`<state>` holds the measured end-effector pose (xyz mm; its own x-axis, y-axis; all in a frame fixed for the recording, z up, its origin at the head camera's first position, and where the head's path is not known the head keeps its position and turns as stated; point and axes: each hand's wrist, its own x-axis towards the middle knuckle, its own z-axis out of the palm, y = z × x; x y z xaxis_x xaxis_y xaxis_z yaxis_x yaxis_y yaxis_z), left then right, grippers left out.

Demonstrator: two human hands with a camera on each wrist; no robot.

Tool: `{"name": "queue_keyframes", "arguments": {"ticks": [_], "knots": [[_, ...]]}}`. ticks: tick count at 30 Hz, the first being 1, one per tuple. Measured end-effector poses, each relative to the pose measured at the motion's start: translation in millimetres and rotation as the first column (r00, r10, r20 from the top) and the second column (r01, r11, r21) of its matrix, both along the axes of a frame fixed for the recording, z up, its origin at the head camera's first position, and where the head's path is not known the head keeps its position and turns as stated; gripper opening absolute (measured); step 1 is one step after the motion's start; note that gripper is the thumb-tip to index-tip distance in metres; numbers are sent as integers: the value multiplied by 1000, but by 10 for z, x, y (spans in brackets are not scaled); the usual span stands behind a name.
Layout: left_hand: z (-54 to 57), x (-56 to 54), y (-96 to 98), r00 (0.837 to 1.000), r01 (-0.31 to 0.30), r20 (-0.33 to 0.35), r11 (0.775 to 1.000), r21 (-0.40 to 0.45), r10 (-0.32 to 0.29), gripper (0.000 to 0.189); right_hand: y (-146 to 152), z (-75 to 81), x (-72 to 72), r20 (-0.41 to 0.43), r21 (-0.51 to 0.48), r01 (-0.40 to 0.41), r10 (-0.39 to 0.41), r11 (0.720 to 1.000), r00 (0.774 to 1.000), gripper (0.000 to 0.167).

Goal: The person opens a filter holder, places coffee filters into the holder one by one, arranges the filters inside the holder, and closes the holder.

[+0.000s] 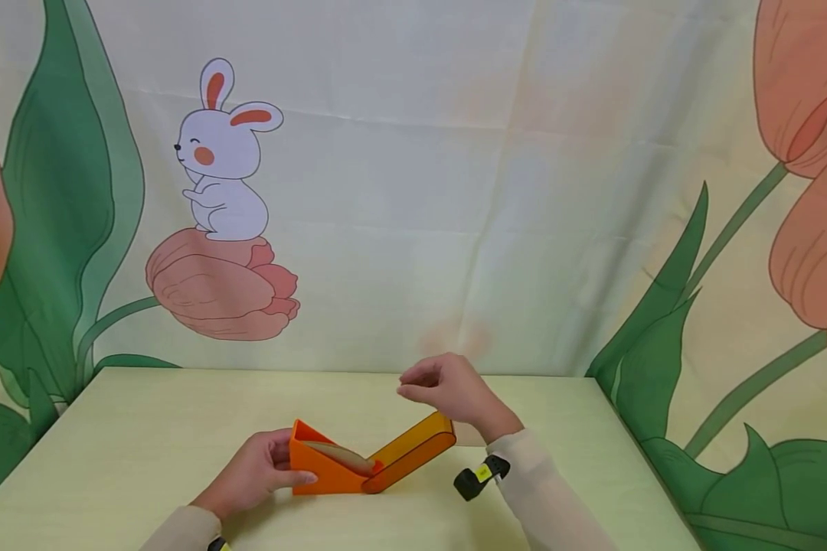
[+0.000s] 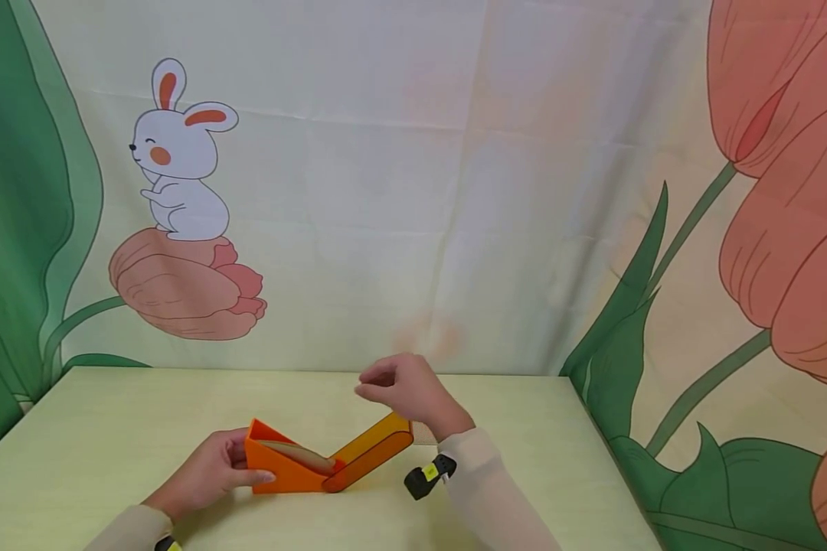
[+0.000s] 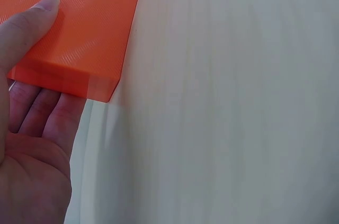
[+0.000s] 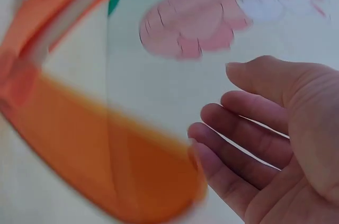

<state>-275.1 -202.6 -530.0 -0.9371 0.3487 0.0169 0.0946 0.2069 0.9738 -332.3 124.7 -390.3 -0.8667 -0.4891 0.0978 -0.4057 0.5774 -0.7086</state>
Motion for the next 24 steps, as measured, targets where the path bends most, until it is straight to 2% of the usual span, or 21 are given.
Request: {"name": "queue_keyframes", "arguments": {"ticks": [5, 12, 19, 24], "knots": [[8, -7, 1, 1000, -1, -4, 1000, -6, 1, 60, 272, -49, -159, -32, 18, 127, -127, 992, 991, 17], [-9, -1, 0, 1000, 15, -4, 1000, 11, -15, 57, 511, -321, -364, -6, 100, 295, -296, 950, 955, 17], [-3, 0, -2, 1000, 11, -4, 1000, 13, -11, 57, 670, -612, -521, -13, 211, 363, -368, 908, 930, 24], [-2, -3, -3, 1000, 9, -6, 1000, 10, -9, 57, 744, -788, -597, 33, 252, 412, -433, 876, 901, 35]]}}
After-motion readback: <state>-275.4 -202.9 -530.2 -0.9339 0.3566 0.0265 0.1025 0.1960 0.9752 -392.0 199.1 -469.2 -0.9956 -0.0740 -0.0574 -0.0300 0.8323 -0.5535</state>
